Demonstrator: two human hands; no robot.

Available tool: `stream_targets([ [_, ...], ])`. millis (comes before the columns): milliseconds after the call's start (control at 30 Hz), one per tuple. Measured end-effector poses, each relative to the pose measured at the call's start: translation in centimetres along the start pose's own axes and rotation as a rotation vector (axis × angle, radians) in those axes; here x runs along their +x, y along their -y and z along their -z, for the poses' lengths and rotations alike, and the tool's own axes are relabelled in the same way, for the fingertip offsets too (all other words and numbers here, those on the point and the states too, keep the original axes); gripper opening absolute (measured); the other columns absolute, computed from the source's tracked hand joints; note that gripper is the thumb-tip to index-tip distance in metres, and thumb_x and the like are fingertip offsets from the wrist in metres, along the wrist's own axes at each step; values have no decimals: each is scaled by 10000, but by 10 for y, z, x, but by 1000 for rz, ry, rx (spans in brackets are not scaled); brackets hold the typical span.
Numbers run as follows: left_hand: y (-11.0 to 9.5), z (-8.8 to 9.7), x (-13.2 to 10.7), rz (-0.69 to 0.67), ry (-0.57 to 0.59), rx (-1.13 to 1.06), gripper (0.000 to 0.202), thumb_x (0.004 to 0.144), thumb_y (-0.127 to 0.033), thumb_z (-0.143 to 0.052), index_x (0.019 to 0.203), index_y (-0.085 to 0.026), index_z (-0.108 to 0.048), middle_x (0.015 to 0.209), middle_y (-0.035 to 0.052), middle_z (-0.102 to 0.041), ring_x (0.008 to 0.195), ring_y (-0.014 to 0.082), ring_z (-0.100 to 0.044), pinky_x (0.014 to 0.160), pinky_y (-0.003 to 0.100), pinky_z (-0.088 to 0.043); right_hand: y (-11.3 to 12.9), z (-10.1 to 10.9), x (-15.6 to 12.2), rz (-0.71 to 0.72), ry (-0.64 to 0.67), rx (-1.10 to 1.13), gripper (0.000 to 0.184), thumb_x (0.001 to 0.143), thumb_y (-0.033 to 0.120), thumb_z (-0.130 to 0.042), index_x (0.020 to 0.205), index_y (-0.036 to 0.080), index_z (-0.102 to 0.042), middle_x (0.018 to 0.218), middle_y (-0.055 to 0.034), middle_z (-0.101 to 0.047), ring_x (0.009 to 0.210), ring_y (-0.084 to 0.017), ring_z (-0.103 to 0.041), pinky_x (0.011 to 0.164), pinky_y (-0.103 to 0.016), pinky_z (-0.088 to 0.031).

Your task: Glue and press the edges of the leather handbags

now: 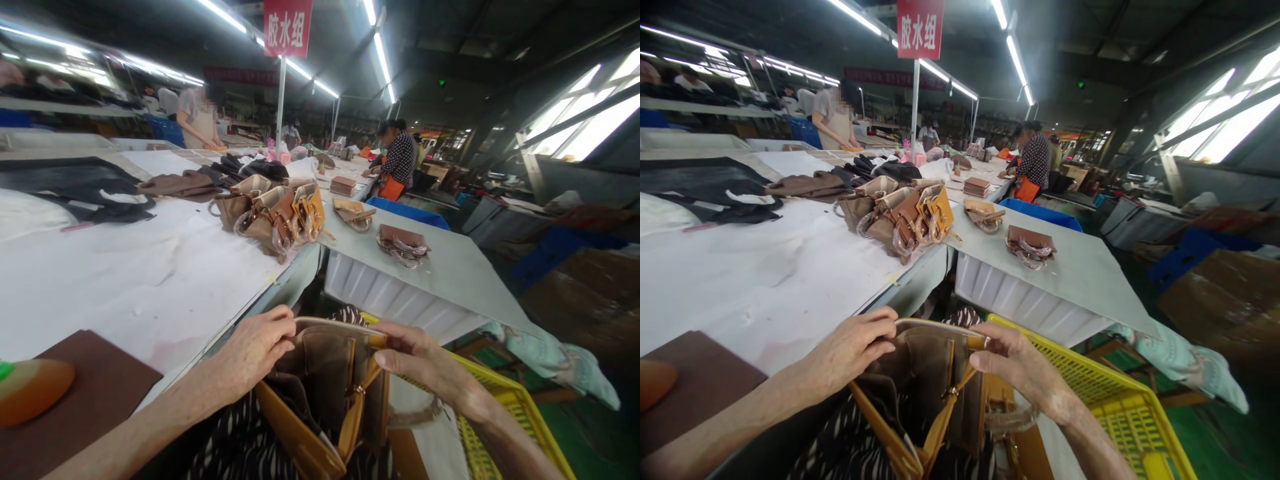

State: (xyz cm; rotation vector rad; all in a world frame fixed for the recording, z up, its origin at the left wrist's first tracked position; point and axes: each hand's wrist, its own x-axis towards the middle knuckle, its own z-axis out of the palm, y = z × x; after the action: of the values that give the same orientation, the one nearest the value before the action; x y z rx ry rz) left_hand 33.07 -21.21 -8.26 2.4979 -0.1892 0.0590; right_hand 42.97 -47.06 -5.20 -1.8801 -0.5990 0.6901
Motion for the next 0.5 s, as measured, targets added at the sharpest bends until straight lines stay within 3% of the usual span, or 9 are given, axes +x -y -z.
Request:
stream_targets([
  [67, 4, -1, -1, 128, -53, -50, 149, 740, -166, -470, 878, -217, -493, 893, 3, -564, 783, 154, -535, 714, 259, -378, 2, -1, 0, -25, 13, 21, 364, 637, 364, -696, 948, 176, -678, 682, -9, -648, 773, -222, -587, 726, -336, -479],
  [167, 12, 4, -5, 315, -20, -158, 518, 671, -224, -562, 1166, -229, -410, 955, 33, -598, 849, 204, -557, 741, 286, -395, 10, -4, 1, -33, 65, 10, 370, 643, 369, -691, 947, 159, -683, 653, -11, -646, 729, -210, -594, 695, -317, -488],
  [233, 16, 11, -7, 318, 129, -248, 472, 652, -260, -575, 1114, -208, -495, 930, 28, -620, 841, 212, -565, 716, 271, -410, 17, -7, 4, -18, 119, 0, 359, 667, 380, -666, 944, 153, -684, 698, -22, -661, 727, -205, -597, 687, -307, -489],
  [333, 21, 21, -10, 288, 294, -375, 242, 662, -257, -527, 876, -183, -614, 813, -12, -636, 763, 184, -563, 641, 232, -417, 27, -11, 12, -1, 171, -6, 355, 673, 392, -646, 940, 161, -687, 741, -29, -674, 735, -209, -603, 679, -300, -492],
  [500, 23, 34, -17, 332, 263, -430, 211, 634, -225, -519, 804, -175, -633, 701, -31, -596, 647, 143, -520, 544, 202, -383, 28, -17, 23, -20, 195, 14, 390, 631, 392, -670, 961, 184, -682, 751, -41, -690, 710, -226, -623, 603, -281, -500],
])
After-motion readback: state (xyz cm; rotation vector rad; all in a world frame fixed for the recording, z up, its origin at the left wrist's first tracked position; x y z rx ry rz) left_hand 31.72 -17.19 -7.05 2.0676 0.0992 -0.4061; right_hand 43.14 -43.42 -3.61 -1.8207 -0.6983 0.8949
